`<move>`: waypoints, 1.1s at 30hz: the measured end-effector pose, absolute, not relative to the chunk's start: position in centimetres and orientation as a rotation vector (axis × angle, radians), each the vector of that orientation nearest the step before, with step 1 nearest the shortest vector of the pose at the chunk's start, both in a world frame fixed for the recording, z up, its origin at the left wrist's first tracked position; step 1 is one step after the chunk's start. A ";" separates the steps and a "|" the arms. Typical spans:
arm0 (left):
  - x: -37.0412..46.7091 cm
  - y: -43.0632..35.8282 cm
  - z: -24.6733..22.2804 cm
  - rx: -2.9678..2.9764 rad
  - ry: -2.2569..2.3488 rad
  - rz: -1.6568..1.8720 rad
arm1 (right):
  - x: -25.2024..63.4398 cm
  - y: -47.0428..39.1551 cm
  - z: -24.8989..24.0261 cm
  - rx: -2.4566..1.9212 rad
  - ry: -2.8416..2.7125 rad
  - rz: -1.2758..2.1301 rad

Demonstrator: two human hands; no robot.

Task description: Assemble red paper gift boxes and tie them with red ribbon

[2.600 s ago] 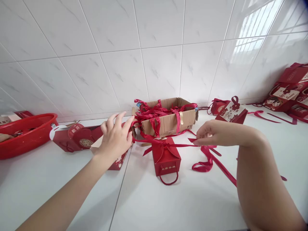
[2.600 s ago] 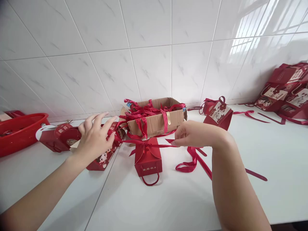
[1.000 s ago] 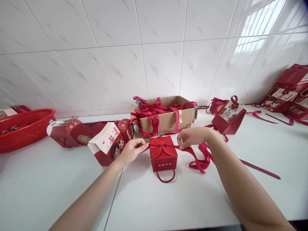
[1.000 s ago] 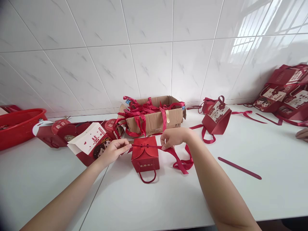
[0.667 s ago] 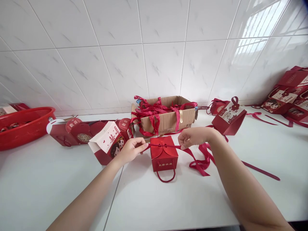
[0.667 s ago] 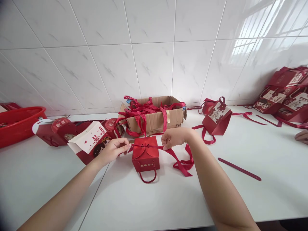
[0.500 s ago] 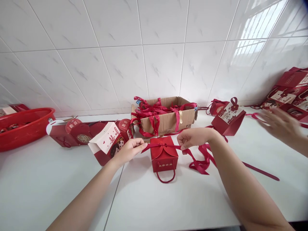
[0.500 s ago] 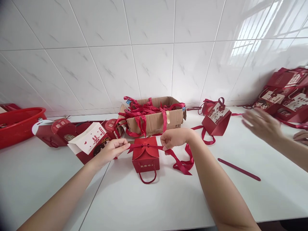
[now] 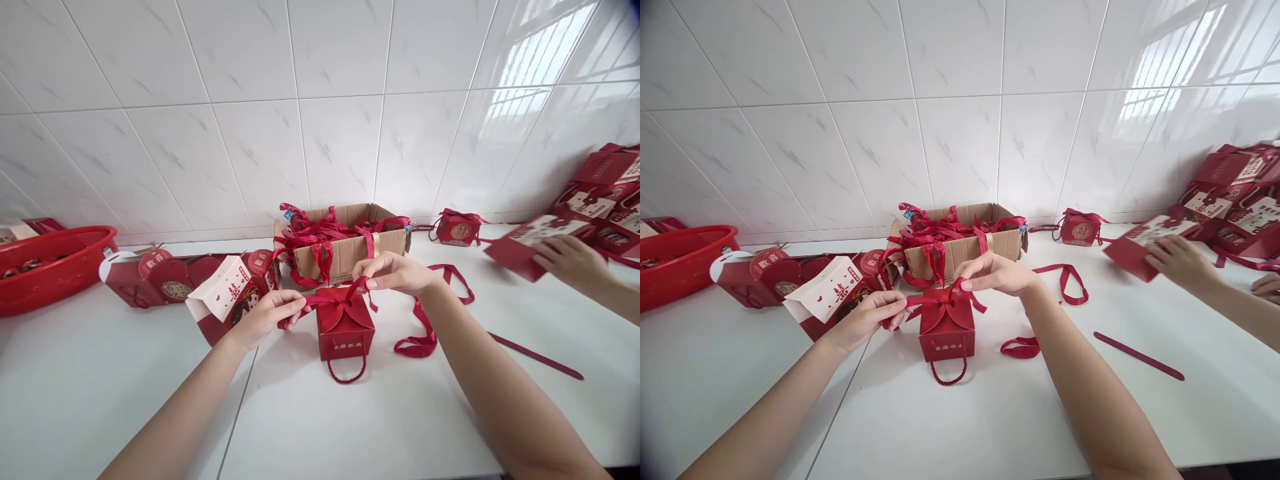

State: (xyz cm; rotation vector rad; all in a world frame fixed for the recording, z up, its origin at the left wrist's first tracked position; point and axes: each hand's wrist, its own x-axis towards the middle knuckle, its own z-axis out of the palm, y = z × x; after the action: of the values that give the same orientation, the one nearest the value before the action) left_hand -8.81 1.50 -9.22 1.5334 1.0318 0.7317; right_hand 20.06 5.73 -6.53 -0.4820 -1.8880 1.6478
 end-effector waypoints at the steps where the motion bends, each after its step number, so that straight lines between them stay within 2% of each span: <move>1: -8.8 1.5 -9.3 1.561 1.043 0.723 | 19.5 5.7 -6.7 -0.488 -1.838 1.640; 3: -8.5 1.5 -9.3 1.629 1.115 0.742 | 18.5 5.5 -6.9 -0.505 -1.769 1.619; 8: -6.1 1.1 -8.0 1.954 1.420 1.048 | 17.5 4.7 -6.5 -0.583 -1.767 1.647; 14: -1.9 0.8 -5.4 2.440 1.429 0.795 | 18.2 4.2 -5.9 -0.645 -1.727 1.640; 20: -1.5 1.2 -4.2 2.351 1.460 0.912 | 19.4 4.1 -5.6 -0.730 -1.726 1.638; 26: -2.4 2.1 -4.4 2.006 1.122 0.794 | 19.6 4.1 -5.3 -0.689 -1.767 1.580; 29: -2.1 2.2 -4.8 1.842 0.968 0.682 | 19.5 3.5 -4.7 -0.746 -1.822 1.440; 33: -1.5 2.1 -5.4 1.922 0.923 0.671 | 19.7 1.9 -3.4 -0.994 -2.002 1.088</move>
State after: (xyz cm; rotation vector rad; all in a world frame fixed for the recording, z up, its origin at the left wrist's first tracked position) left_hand -1.54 2.12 -5.45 1.9221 0.9225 0.6707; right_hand 19.72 1.93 -3.37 -0.9936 -2.0019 1.0880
